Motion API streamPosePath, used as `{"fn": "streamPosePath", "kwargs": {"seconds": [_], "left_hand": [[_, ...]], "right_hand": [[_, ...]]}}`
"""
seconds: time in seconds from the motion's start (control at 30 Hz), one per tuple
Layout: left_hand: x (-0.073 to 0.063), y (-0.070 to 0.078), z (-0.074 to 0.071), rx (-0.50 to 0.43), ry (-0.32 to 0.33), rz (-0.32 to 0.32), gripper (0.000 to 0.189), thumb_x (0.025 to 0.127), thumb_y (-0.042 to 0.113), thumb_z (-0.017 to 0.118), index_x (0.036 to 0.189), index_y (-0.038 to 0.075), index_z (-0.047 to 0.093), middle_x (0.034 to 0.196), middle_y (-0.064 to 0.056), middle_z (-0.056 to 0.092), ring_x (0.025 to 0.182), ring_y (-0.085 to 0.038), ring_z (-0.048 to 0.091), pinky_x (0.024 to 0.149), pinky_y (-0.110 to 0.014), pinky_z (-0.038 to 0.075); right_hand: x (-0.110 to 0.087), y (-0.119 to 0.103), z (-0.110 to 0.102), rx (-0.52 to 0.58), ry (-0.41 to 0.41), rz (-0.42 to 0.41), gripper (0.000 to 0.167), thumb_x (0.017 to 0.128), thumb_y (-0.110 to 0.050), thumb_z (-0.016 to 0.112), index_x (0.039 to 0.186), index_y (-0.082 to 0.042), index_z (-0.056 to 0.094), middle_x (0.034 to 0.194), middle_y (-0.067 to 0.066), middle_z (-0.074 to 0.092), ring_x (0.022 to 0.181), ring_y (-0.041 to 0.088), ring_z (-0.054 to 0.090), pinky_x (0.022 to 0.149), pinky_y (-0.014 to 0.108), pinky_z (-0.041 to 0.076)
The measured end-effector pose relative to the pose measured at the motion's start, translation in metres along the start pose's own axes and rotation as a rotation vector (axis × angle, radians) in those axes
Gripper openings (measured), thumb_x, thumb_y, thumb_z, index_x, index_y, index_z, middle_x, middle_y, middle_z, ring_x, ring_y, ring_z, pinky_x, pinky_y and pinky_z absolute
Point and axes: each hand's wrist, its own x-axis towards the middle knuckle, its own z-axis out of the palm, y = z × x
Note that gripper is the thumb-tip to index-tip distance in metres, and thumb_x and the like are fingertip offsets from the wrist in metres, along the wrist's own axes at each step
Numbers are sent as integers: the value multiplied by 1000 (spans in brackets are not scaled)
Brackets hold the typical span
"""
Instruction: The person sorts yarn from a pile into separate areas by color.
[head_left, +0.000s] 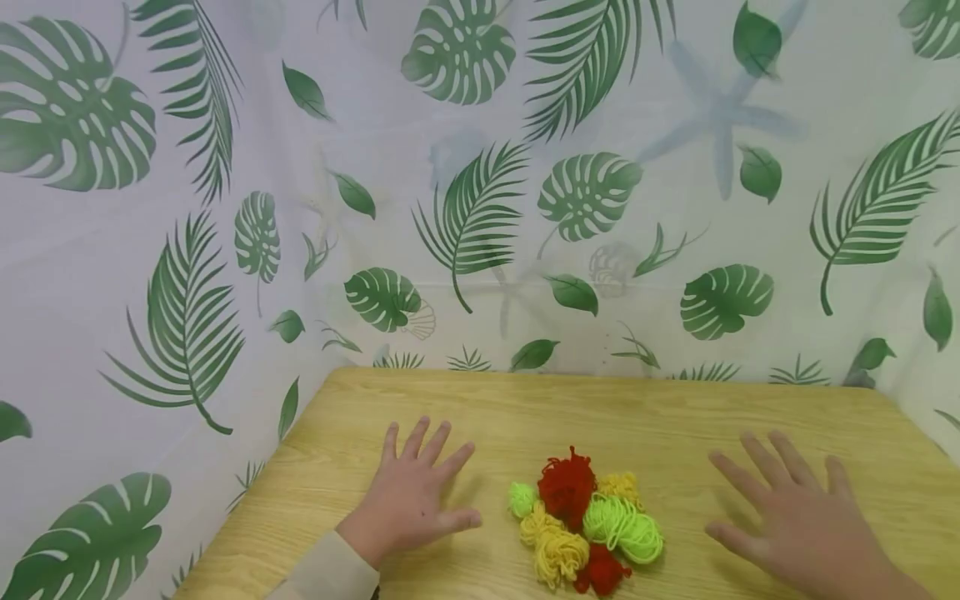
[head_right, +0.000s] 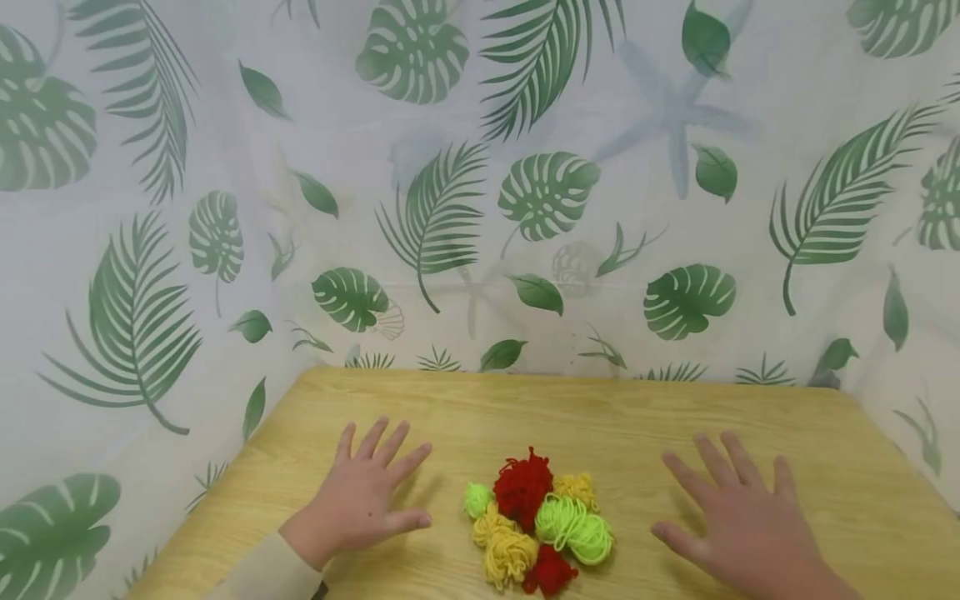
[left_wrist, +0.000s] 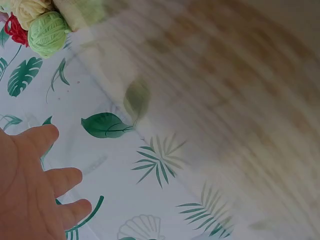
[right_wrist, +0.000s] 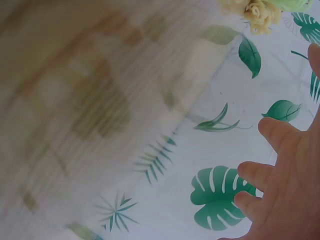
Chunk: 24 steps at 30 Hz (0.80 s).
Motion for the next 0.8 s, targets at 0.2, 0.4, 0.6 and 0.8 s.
{"fn": "streamPosePath", "kwargs": {"seconds": [0.2,0.4,0.6,0.8], "left_hand": [[2,6,5,13,3,42,87,88,80,47,159,31,35,165,-11,25,151,-40,13,113,-72,4],[8,16,4,-12,17,88,82,90,73,54,157,28,39,162,-10,33,148,-38,25,113,-71,11],[16,22,6,-97,-11,126,74,95,62,59,157,28,38,158,-7,38,145,-33,32,113,-67,21],[29,26,11,-197,-83,150,69,97,53,62,156,25,39,155,-4,43,140,-27,41,110,-53,37]], "right_hand": [[5,-14,-1,16,21,-45,82,88,-72,60,154,-26,44,156,23,36,148,47,15,102,82,4],[15,-34,1,83,30,-126,79,88,-68,63,152,-26,45,155,18,40,145,45,24,103,79,16],[21,-48,2,161,60,-198,77,88,-64,68,151,-25,48,150,13,47,139,45,36,98,74,32],[27,-66,-2,323,-21,-235,75,86,-55,75,150,-23,50,145,9,51,129,38,50,95,60,48]]}}
